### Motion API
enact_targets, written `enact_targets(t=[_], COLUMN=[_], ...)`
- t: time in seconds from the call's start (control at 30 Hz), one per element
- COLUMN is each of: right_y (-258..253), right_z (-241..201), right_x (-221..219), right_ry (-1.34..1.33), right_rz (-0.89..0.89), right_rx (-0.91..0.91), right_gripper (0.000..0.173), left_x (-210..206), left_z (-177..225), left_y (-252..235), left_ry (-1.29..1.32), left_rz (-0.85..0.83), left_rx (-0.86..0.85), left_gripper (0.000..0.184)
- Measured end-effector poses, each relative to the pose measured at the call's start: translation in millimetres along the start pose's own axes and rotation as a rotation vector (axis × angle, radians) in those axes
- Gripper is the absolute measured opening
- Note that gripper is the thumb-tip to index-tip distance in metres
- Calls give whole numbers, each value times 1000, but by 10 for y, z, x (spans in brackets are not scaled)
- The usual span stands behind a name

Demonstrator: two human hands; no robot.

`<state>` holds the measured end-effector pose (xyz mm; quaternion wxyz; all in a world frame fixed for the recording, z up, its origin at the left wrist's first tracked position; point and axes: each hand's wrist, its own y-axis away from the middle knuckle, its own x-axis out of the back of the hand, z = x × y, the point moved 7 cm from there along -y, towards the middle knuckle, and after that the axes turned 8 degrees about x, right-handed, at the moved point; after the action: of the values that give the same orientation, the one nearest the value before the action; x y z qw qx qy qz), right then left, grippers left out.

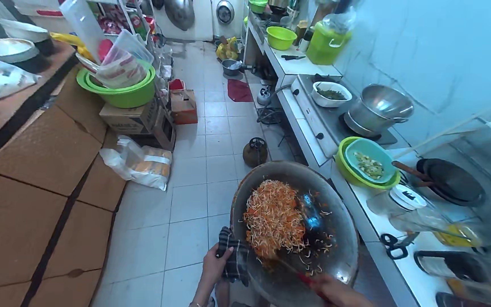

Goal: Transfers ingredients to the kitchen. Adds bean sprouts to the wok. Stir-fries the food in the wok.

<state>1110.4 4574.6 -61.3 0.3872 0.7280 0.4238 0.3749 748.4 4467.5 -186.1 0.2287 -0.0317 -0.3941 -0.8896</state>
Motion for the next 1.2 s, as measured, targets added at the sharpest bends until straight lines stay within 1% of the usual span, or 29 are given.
enact_targets(t=[0.03,0.1,0.13,0.17,0.2,0.27,0.37,0.43,0.53,0.63,0.7,0.73,0.77,0.83,0.87,0.93,1.0,1.07,1.13,1.2], right_y=[-271,-743,-906,-990,-982,-741,-208,11,301,620,483,309,98,-343,-552,-758,-586,-197,181,371], right_z=[-147,-377,-428,-421,-387,-341,-136,48,192,256,403,430,385,184,114,-7,-130,-144,-10,209], right_x=[-64,-63,-17,48,134,265,105,34,157,521,814,983,1158,1404,1480,1523,1514,1585,1741,1852], right_ry=[-137,-388,-450,-428,-321,-36,304,444,460,429,427,432,439,502,544,672,844,942,937,884], right_rz=[53,223,320,419,508,630,759,746,607,498,400,393,431,526,536,464,375,356,368,364], right_rx=[26,46,57,77,100,108,130,114,-11,-159,-274,-288,-257,-108,-21,127,208,202,109,-23], right_gripper=[35,33,35,36,39,47,61,63,57,41,38,39,40,46,51,57,62,67,60,43], left_x=[-6,-11,7,22,29,30,25,15,22,-1,-5,-7,-7,0,-5,-7,5,2,-25,-52], left_z=[-11,-1,15,14,18,47,-22,-22,-11,2,10,26,48,53,49,46,39,3,-18,-14], left_y=[13,19,23,36,49,29,31,35,31,39,56,55,53,63,74,91,79,83,96,105], left_ry=[11,24,21,10,-4,-13,4,2,-3,9,-2,-17,-32,-40,-35,-35,-34,-21,-12,-9], left_rz=[0,-1,-2,-9,-18,-24,-6,0,-7,19,55,68,78,91,94,94,99,103,107,120], left_rx=[3,4,5,8,6,-8,-7,-2,-12,-11,11,15,16,8,6,12,14,19,31,40], left_gripper=[36,37,37,36,36,35,34,34,33,31,32,33,35,36,35,33,33,33,34,34])
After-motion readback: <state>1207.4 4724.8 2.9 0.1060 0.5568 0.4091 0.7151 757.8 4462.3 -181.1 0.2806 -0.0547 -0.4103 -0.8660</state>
